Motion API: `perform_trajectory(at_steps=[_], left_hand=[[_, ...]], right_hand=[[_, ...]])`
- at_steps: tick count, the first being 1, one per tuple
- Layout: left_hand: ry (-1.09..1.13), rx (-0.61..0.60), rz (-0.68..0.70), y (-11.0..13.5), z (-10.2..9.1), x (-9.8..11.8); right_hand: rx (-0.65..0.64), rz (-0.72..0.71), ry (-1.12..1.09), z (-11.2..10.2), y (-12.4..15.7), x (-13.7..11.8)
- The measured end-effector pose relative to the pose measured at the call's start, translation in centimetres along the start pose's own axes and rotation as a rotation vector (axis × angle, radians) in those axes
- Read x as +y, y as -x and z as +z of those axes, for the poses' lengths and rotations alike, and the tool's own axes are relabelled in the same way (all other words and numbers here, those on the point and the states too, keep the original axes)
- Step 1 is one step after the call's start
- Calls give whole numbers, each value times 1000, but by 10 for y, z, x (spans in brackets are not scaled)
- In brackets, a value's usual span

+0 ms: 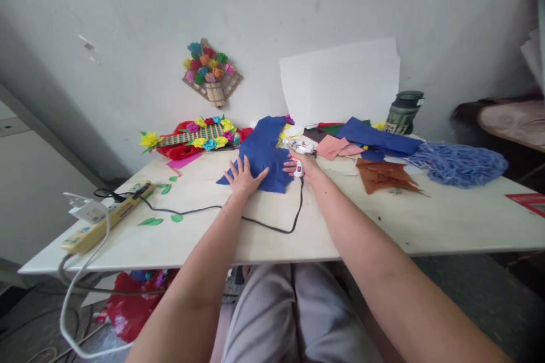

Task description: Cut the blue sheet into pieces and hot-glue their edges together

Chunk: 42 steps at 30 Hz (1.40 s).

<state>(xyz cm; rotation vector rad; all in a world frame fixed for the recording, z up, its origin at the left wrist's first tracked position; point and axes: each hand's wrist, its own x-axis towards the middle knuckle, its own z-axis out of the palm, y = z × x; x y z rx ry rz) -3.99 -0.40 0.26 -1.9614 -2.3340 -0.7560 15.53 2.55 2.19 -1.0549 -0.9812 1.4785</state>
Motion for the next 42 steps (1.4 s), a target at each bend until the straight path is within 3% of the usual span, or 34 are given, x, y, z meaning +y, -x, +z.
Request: perform_trajectory(at_steps=[7, 11, 19, 22, 26, 29, 34, 42], left_hand=[[-71, 33, -1, 3, 5, 24], [-135, 36, -67, 4, 10, 26], [-92, 117, -28, 9, 6, 32], [-41, 130, 71, 12, 2, 32], [-103, 6, 446, 15, -1, 25], [-147, -40, 595, 17, 0, 18], [-175, -45, 657, 16, 7, 15], [-169, -37, 580, 18, 13, 18]], right_hand=[[2, -2, 20, 0, 0, 2], [8, 9, 19, 2, 1, 2], [19, 10, 9, 1, 0, 2], [17, 4, -2, 0, -2, 2], [34, 3, -28, -3, -4, 3], [34, 14, -48, -5, -5, 4], [37, 17, -54, -5, -5, 3], [45, 8, -62, -7, -7, 4]])
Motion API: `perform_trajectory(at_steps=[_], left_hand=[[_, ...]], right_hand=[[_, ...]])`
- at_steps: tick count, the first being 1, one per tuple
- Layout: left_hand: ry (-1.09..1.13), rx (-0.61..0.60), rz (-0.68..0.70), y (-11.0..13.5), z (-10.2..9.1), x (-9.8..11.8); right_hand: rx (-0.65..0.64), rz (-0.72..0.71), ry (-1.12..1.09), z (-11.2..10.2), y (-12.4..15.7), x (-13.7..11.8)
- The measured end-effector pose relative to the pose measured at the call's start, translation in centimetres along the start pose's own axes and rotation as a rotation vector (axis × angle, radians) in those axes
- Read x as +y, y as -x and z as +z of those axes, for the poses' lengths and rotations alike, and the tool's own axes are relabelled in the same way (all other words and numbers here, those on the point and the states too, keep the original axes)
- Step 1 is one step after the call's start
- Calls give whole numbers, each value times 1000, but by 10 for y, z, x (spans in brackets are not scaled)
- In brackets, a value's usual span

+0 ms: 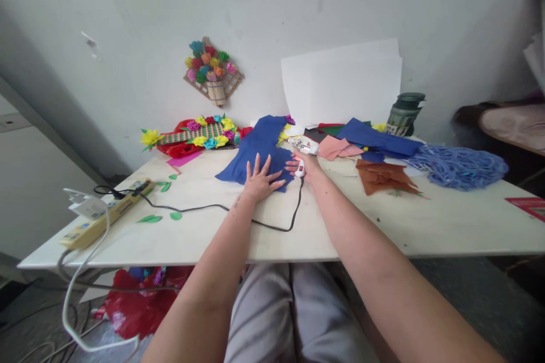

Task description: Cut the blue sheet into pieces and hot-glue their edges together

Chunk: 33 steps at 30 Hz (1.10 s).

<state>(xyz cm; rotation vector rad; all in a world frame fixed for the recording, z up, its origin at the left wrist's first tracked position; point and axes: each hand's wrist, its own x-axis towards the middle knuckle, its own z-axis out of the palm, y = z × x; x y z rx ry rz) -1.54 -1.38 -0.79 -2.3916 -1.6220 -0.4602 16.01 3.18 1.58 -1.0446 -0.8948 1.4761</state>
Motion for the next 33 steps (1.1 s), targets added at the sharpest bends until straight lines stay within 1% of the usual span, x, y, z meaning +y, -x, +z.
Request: perform_trajectory(at_steps=[3, 5, 7, 10, 11, 13, 19, 22, 26, 30, 33], left_hand=[[9, 1, 4, 1, -3, 2], [30, 33, -33, 1, -7, 1], [82, 88, -163, 0, -10, -2], [136, 153, -436, -2, -13, -10], [130, 164, -503, -3, -12, -13], [90, 170, -571, -2, -12, -16], [-12, 89, -526, 0, -11, -15], [-20, 60, -550, 0, -12, -14], [-6, 62, -570, -1, -12, -14], [31, 38, -630, -2, -12, -13], [88, 46, -652, -2, -12, -13]], right_hand=[[-2, -3, -1, -1, -4, 2], [-7, 0, -8, -2, -6, 3], [-6, 6, -21, -3, -6, 2], [-6, 24, -43, -3, -6, 0], [-7, 28, -46, -2, -5, -1], [-10, 27, -46, -2, -3, -1], [-3, 7, -13, 1, 1, -1], [-2, 1, 13, 1, 1, 0], [-1, -5, 29, 2, 1, 1], [6, -25, 33, 3, 2, 2], [5, -29, 34, 3, 3, 2]])
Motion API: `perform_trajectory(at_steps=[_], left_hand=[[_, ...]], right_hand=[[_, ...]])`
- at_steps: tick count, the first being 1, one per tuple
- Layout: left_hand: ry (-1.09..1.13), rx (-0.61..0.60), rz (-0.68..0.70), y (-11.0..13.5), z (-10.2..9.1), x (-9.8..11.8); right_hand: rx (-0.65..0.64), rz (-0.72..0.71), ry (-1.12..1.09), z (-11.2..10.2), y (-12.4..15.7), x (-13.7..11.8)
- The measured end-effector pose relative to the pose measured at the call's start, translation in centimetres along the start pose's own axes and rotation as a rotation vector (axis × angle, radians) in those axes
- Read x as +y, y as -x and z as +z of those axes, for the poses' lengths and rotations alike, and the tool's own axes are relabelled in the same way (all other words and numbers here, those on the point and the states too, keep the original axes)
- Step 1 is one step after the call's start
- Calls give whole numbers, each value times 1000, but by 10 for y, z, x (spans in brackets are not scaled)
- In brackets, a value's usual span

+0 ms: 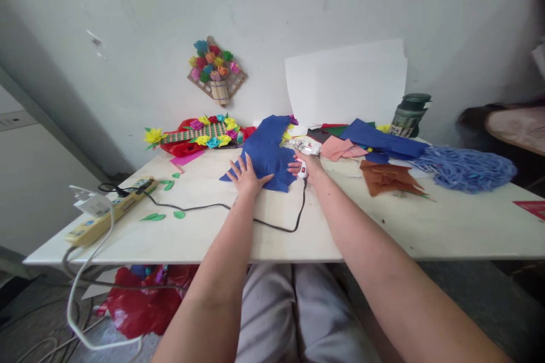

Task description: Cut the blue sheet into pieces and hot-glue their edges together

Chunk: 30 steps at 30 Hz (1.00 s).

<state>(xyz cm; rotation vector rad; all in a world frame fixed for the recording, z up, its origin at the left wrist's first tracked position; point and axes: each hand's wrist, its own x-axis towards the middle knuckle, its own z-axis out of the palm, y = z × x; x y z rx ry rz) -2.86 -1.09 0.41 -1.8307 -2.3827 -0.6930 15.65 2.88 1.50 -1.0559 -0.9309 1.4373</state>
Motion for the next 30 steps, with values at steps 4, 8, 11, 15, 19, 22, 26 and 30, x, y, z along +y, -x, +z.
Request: perform_trajectory(at_steps=[4, 8, 11, 15, 19, 22, 26, 30], left_hand=[[146, 41, -111, -5, 1, -6], [135, 61, -132, -10, -2, -17], [43, 36, -74, -9, -5, -21], [-51, 35, -9, -7, -7, -20], [-87, 28, 46, -9, -4, -20], [-88, 5, 35, -11, -2, -20], [-70, -28, 16, -10, -2, -20], [-28, -14, 50, -8, -4, -19]], right_hand=[[-5, 15, -5, -1, -2, -1], [-1, 20, -16, -1, -3, -1], [-1, 13, -14, -1, -2, -1], [0, 11, -6, -1, -1, -1], [3, 14, -1, -1, -1, 0], [7, 1, 0, -1, -2, 1], [6, -8, -5, -1, -2, 2], [7, 0, -13, -1, -2, 1]])
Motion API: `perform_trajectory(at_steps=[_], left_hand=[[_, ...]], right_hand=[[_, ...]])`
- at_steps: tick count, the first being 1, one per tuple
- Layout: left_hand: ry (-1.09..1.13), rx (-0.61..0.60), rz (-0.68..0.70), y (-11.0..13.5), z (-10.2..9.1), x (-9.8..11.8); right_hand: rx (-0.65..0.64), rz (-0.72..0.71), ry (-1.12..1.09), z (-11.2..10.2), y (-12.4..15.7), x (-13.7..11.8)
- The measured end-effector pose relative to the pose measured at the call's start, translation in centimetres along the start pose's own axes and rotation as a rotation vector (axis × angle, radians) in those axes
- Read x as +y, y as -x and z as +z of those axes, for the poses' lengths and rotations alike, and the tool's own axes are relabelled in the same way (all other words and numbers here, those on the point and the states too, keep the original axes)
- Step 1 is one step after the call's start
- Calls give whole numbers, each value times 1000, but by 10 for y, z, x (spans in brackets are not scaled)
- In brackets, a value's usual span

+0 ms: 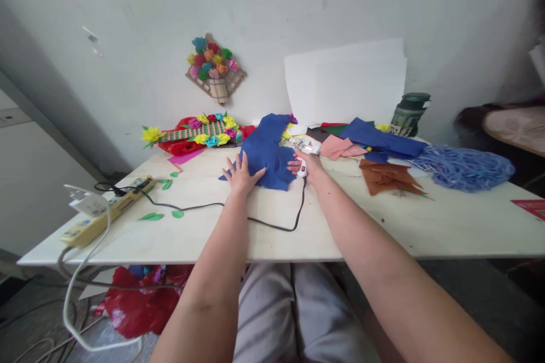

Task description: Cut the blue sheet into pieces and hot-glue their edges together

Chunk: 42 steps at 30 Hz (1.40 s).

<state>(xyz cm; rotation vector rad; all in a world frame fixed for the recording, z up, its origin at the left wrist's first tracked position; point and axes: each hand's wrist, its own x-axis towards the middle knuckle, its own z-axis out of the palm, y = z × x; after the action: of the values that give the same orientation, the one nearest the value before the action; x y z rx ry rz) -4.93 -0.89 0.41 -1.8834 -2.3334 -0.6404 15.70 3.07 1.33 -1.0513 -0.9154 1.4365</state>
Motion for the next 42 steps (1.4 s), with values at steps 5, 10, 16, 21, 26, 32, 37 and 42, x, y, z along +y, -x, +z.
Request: perform_trajectory(at_steps=[5, 10, 16, 21, 26, 32, 37, 42], left_hand=[[-42, 56, 52, 2, -1, 7], [-79, 78, 108, 3, 2, 14], [-57, 22, 43, 2, 6, 15], [-10, 78, 140, 8, 1, 17], [-28, 10, 587, 14, -7, 18], [-22, -178, 672, 14, -4, 13], [-4, -246, 592, 13, -2, 15], [7, -227, 534, 13, 1, 17]], right_hand=[[5, -6, -1, 1, 0, 0], [-6, -3, 9, 1, -1, 1], [5, -11, 11, 2, -1, 2], [2, -8, -2, 1, -1, 1], [28, -16, -14, 0, -2, 0], [45, -9, -24, 1, -1, -1], [54, -21, -23, 1, -1, 0], [48, -28, -29, 1, 0, 0]])
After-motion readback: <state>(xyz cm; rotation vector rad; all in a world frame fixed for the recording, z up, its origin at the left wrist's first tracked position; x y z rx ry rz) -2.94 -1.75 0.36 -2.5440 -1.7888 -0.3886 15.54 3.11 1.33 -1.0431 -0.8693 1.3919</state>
